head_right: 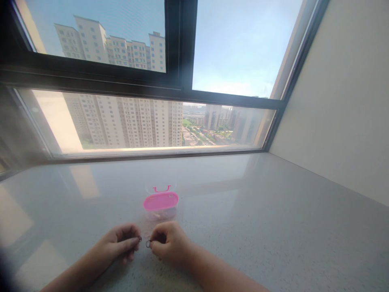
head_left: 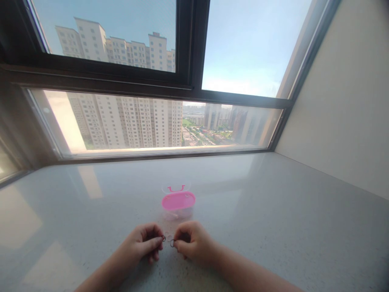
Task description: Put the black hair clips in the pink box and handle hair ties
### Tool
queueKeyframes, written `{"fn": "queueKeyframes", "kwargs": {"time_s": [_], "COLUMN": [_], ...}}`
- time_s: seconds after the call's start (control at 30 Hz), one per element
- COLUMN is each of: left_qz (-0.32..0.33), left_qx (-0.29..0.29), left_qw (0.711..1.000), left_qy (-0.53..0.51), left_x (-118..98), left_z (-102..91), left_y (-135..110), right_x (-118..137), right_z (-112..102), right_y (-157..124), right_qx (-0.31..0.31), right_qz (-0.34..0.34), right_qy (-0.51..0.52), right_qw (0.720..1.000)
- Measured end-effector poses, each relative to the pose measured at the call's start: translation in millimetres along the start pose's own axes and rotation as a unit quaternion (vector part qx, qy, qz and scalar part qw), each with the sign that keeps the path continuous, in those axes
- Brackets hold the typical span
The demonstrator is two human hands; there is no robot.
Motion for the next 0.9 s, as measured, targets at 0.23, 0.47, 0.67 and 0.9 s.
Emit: {"fn": "queueKeyframes", "kwargs": {"time_s": [0.23,0.47,0.67,0.9], "left_qz": [0.0,0.005,-0.005,-0.009], "left_qx": [0.005,0.007,0.006,0.004], "left_qw": [1.0,1.0,1.0,1.0], "left_qy": [0.005,0.001,0.007,0.001], "left_x": [0.5,-1.3,-1.2,-0.3], "left_z": [0.5,1.2,1.2,1.1], "left_y": [-0.5,-0.1,-1.3,-1.6], "right_x": [4.3,0.4,-0.4,1.4], "right_z": [-1.4,-0.3,-0.4,-0.1], "right_y": [0.3,-1.0,-0.1,0.4], "right_qx": [-0.004,-0.002,0.0,0.002], "right_qz": [-0.014,-0.004,-0.001,-0.014], "right_qy": [-0.028,-0.021,-0.02,-0.034], "right_qw": [0.999,1.0,1.0,0.999]}}
Point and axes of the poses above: each hand's wrist, its own y-axis towards the middle knuckle, its own z-axis out of the palm, x = y × z, the point moved 10 cm from there along y, towards the middle knuckle, and after that the axes turned 10 degrees about y, right-handed, at the moved point
